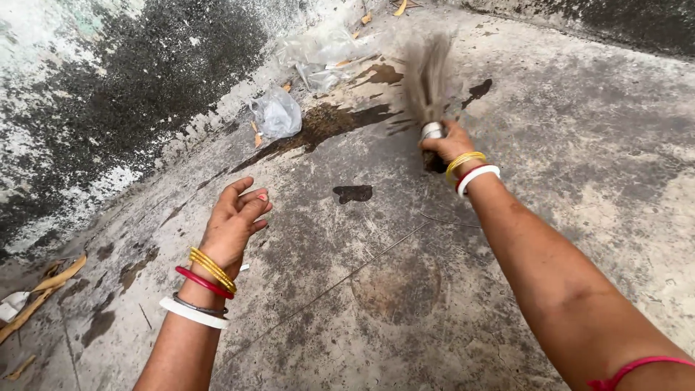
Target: Cleaning a hand broom by hitting it against the floor and picking out debris with hands.
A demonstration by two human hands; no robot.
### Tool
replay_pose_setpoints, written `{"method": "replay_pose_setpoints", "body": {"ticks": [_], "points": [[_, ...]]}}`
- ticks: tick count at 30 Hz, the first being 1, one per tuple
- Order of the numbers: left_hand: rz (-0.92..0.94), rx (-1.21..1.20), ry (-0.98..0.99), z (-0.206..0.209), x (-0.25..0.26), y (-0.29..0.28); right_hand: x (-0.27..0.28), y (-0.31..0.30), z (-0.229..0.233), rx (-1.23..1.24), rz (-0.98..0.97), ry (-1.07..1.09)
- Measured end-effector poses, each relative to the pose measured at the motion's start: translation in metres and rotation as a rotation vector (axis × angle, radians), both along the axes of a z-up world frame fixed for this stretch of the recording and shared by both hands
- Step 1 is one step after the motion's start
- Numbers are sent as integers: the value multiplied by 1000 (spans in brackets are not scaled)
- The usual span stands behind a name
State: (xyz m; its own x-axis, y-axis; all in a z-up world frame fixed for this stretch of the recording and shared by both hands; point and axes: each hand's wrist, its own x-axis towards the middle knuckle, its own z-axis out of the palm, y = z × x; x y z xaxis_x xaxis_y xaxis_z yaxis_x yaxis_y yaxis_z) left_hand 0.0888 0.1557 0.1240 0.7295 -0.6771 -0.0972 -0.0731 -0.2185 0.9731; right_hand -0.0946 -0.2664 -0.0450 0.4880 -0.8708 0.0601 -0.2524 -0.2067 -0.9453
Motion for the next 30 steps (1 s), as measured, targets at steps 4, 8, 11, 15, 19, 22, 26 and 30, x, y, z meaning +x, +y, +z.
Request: {"method": "replay_pose_setpoints", "body": {"ticks": [4, 8, 11, 15, 19, 22, 26, 30], "points": [[-13, -11, -1, 2, 0, -2, -3, 52, 30, 123, 193, 148], [-16, -32, 1, 2, 3, -6, -27, 74, 62, 82, 507, 266], [-12, -39, -7, 6, 2, -10, -54, 81, 103, 93, 573, 296], [-13, -43, -26, 10, 1, -8, -78, 47, 114, 61, 572, 219], [-16, -55, -34, 9, 2, -12, -52, 39, 78, -1, 495, 95], [-9, -51, -47, 11, 1, -15, -26, 73, 66, 97, 262, 54], [-24, -89, -57, 12, 4, -17, 0, 104, 43, 118, 369, 73], [-14, -102, -73, 20, 9, -11, -10, 129, 73, -31, 645, 237]]}}
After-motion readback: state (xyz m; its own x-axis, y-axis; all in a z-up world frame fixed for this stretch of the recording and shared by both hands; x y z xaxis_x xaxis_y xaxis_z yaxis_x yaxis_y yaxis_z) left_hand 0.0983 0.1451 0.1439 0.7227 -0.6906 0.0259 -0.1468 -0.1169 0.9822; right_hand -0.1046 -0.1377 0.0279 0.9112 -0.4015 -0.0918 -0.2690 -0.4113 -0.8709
